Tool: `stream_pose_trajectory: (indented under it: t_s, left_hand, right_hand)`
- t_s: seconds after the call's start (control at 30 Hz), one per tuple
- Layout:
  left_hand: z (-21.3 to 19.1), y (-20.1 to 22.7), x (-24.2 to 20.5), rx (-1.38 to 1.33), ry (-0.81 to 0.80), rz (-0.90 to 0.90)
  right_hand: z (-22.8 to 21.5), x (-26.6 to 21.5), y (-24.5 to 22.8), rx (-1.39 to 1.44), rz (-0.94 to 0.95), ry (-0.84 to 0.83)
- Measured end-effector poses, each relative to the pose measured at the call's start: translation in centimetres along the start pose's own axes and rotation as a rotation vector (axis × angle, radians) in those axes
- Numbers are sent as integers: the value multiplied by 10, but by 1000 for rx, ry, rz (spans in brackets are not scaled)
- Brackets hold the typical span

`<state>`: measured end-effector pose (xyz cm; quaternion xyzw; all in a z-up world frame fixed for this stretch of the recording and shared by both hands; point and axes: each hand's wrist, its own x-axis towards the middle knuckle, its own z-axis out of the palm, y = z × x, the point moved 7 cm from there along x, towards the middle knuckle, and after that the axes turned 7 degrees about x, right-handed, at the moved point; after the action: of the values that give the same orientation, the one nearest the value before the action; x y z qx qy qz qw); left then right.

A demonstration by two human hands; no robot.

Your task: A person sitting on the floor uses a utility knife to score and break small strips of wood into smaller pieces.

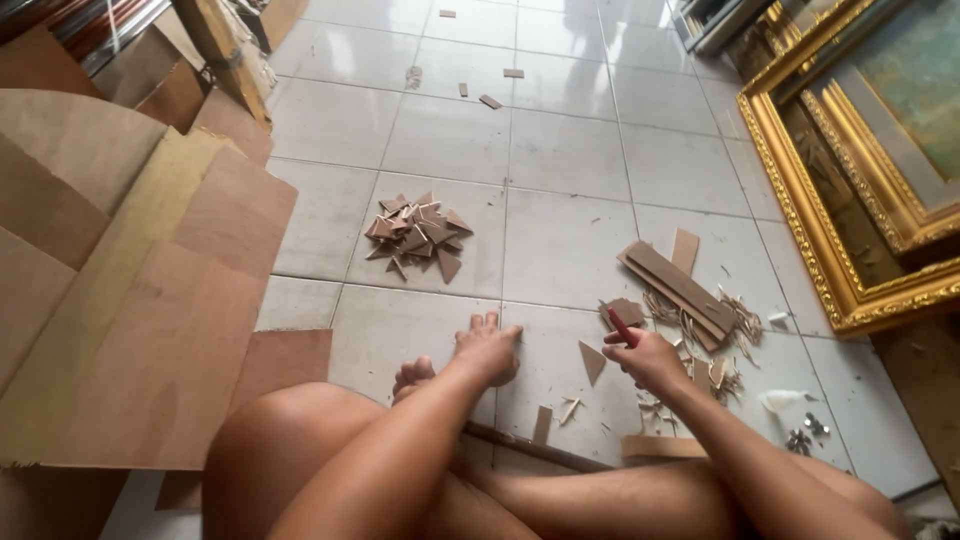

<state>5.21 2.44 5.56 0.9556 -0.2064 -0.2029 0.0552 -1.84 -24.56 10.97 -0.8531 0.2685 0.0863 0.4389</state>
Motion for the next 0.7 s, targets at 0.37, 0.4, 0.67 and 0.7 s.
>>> stream_pose_trajectory:
  t_s: [0.37, 0.4, 0.67, 0.7]
  left_hand:
    - [-5, 22, -19, -174, -25, -14]
    - [0, 26, -12, -361, -69, -14]
    - [36, 54, -32, -1527, -113, -490]
    - [60, 51, -33, -1616, -94, -647]
  right_hand:
    - [6, -21, 1, -344, -80, -45]
    - [3, -20, 5, -290, -51, -36]
    - [28, 6, 7, 152, -23, -164]
    - [33, 8, 11, 364, -19, -198]
